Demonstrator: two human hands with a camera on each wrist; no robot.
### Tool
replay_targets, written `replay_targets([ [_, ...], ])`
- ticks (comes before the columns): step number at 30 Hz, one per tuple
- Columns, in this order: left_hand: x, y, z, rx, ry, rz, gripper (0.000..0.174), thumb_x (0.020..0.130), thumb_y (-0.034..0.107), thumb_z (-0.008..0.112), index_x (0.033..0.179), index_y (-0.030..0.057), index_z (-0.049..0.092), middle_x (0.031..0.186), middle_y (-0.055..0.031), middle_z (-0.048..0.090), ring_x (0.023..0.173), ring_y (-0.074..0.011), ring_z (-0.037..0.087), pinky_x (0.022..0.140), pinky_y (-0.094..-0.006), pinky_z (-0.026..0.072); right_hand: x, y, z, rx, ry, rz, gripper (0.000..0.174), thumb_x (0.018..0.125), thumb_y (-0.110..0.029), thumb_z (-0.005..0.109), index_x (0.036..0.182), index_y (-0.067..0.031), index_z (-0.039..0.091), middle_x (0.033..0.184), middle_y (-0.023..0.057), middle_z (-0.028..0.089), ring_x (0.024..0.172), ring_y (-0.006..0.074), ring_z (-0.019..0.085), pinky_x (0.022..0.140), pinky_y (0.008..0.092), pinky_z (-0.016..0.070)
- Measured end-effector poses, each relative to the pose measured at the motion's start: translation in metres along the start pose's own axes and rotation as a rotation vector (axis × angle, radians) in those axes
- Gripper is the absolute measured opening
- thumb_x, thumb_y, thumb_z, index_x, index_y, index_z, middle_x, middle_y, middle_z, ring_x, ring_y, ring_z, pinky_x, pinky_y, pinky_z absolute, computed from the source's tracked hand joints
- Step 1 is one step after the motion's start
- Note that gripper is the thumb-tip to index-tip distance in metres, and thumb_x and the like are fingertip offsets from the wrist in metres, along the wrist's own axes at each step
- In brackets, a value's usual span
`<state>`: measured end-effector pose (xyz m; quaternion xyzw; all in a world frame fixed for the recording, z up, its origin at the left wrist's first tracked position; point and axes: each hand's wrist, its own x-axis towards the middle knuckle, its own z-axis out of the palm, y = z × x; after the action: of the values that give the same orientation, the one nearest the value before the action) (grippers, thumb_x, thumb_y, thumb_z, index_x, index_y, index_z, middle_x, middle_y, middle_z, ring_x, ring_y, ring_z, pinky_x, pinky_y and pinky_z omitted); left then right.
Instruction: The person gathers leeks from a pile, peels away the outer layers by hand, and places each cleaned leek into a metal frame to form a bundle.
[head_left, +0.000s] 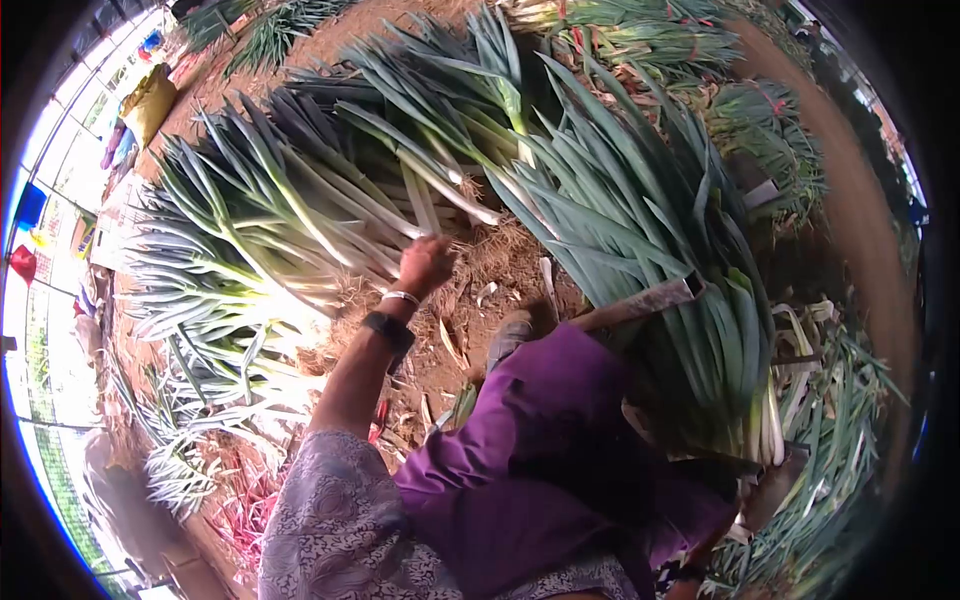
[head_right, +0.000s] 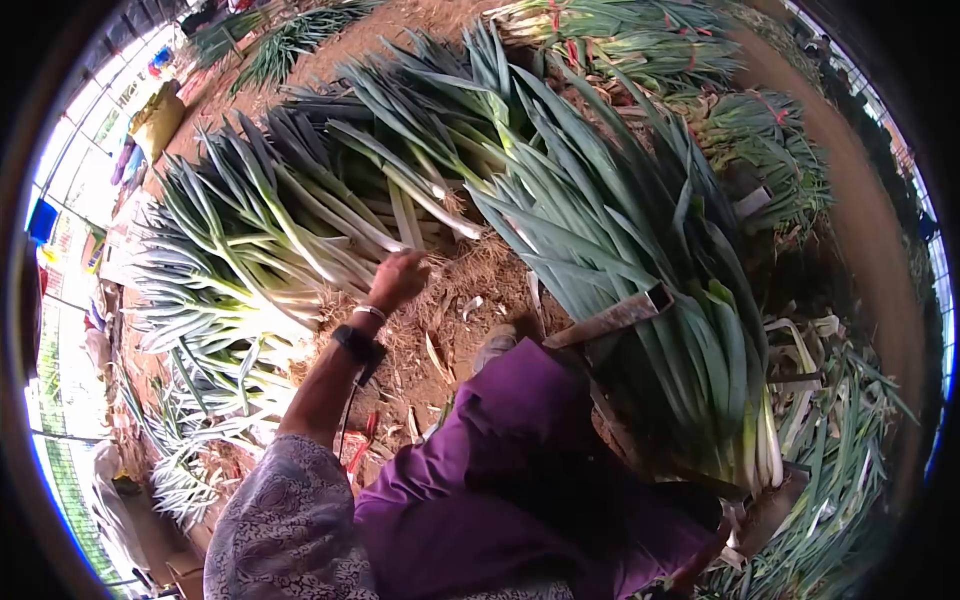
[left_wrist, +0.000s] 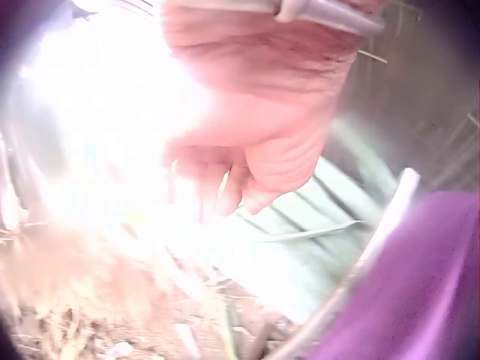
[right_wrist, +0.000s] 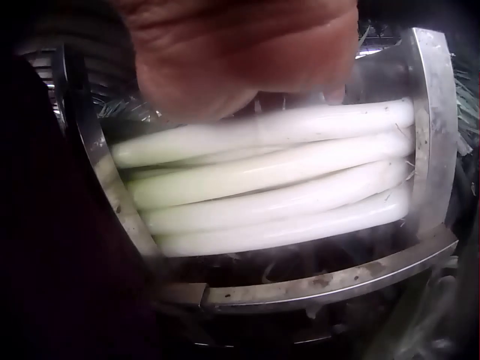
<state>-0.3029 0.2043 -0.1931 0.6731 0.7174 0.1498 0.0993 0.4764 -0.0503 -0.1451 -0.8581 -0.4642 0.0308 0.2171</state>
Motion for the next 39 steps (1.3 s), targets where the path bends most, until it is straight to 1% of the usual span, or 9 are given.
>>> replay_targets([
  [5, 0.045, -0.054, 0.021, 0.190, -0.058, -0.112, 0.039, 0.087, 0.040, 0.052, 0.109, 0.0107, 0.065, 0.113, -0.0086, 0.060, 0.117, -0.0263, 0.049, 0.104, -0.0546, 0.0261, 0.004, -0.080, -0.017, 0.513, 0.089, 0.193, 0.037, 0.097, -0.020, 0.045, 0.125, 0.0038, 0.050, 0.116, 0.0191, 0.058, 0.104, 0.0291, 0.058, 0.088, 0.0372, 0.0484],
  [9, 0.045, -0.077, 0.020, 0.410, -0.244, 0.080, 0.029, 0.089, 0.037, 0.049, 0.097, 0.0159, 0.067, 0.103, -0.0047, 0.062, 0.107, -0.0244, 0.053, 0.099, -0.0494, 0.0324, 0.002, -0.114, -0.017, 0.842, -0.037, 0.377, 0.036, 0.097, -0.020, 0.044, 0.125, 0.0031, 0.050, 0.117, 0.0179, 0.058, 0.104, 0.0273, 0.058, 0.088, 0.0360, 0.0485],
  [13, 0.015, -0.083, -0.004, 0.334, 0.000, 0.203, 0.014, 0.083, 0.029, 0.055, 0.075, 0.0189, 0.062, 0.084, 0.0025, 0.060, 0.086, -0.0219, 0.054, 0.082, -0.0382, 0.0410, -0.004, -0.141, -0.016, 1.018, -0.135, 0.461, 0.035, 0.098, -0.020, 0.044, 0.125, 0.0023, 0.050, 0.117, 0.0167, 0.058, 0.104, 0.0255, 0.058, 0.088, 0.0348, 0.0486],
  [16, 0.007, -0.099, -0.005, 0.241, 0.056, 0.214, 0.013, 0.082, 0.028, 0.056, 0.074, 0.0184, 0.061, 0.080, 0.0013, 0.059, 0.086, -0.0228, 0.054, 0.080, -0.0388, 0.0415, -0.008, -0.158, -0.013, 1.097, -0.175, 0.483, 0.035, 0.098, -0.020, 0.044, 0.125, 0.0017, 0.050, 0.117, 0.0157, 0.058, 0.103, 0.0242, 0.058, 0.087, 0.0340, 0.0487],
  [20, 0.053, -0.103, 0.022, 0.262, -0.180, 0.069, 0.009, 0.081, 0.026, 0.056, 0.079, 0.0185, 0.060, 0.084, 0.0007, 0.064, 0.087, -0.0248, 0.055, 0.077, -0.0396, 0.0409, -0.011, -0.180, -0.011, 1.181, -0.186, 0.491, 0.034, 0.098, -0.019, 0.043, 0.125, 0.0009, 0.050, 0.117, 0.0145, 0.058, 0.103, 0.0224, 0.058, 0.087, 0.0328, 0.0488],
  [25, 0.050, -0.104, 0.005, 0.153, -0.442, 0.183, 0.034, 0.083, 0.049, 0.062, 0.101, 0.0209, 0.066, 0.089, -0.0085, 0.063, 0.102, -0.0276, 0.054, 0.095, -0.0468, 0.0304, -0.009, -0.198, -0.010, 1.246, -0.197, 0.500, 0.033, 0.099, -0.019, 0.043, 0.125, 0.0000, 0.050, 0.118, 0.0130, 0.057, 0.103, 0.0202, 0.058, 0.086, 0.0313, 0.0489],
  [28, 0.037, -0.117, -0.002, 0.128, -0.274, 0.424, 0.047, 0.073, 0.059, 0.068, 0.096, 0.0178, 0.066, 0.088, -0.0068, 0.060, 0.101, -0.0278, 0.053, 0.095, -0.0467, 0.0315, -0.011, -0.202, -0.011, 1.279, -0.215, 0.506, 0.032, 0.099, -0.019, 0.043, 0.125, -0.0006, 0.050, 0.118, 0.0120, 0.057, 0.103, 0.0189, 0.058, 0.086, 0.0305, 0.0490],
  [32, 0.036, -0.107, -0.015, 0.002, -0.174, 0.384, 0.053, 0.069, 0.061, 0.070, 0.089, 0.0131, 0.062, 0.087, -0.0065, 0.058, 0.095, -0.0276, 0.053, 0.093, -0.0425, 0.0337, -0.013, -0.210, -0.015, 1.303, -0.239, 0.489, 0.032, 0.100, -0.019, 0.042, 0.125, -0.0014, 0.050, 0.118, 0.0108, 0.057, 0.102, 0.0171, 0.058, 0.086, 0.0293, 0.0490],
  [39, -0.015, 0.044, -0.125, -0.201, 0.208, 0.641, 0.058, 0.080, 0.064, 0.058, 0.088, 0.0065, 0.059, 0.082, -0.0081, 0.060, 0.079, -0.0248, 0.059, 0.076, -0.0404, 0.0456, -0.021, -0.189, -0.026, 1.094, -0.258, 0.312, 0.033, 0.099, -0.023, 0.043, 0.123, -0.0013, 0.051, 0.115, 0.0110, 0.058, 0.101, 0.0185, 0.059, 0.084, 0.0282, 0.0499],
])
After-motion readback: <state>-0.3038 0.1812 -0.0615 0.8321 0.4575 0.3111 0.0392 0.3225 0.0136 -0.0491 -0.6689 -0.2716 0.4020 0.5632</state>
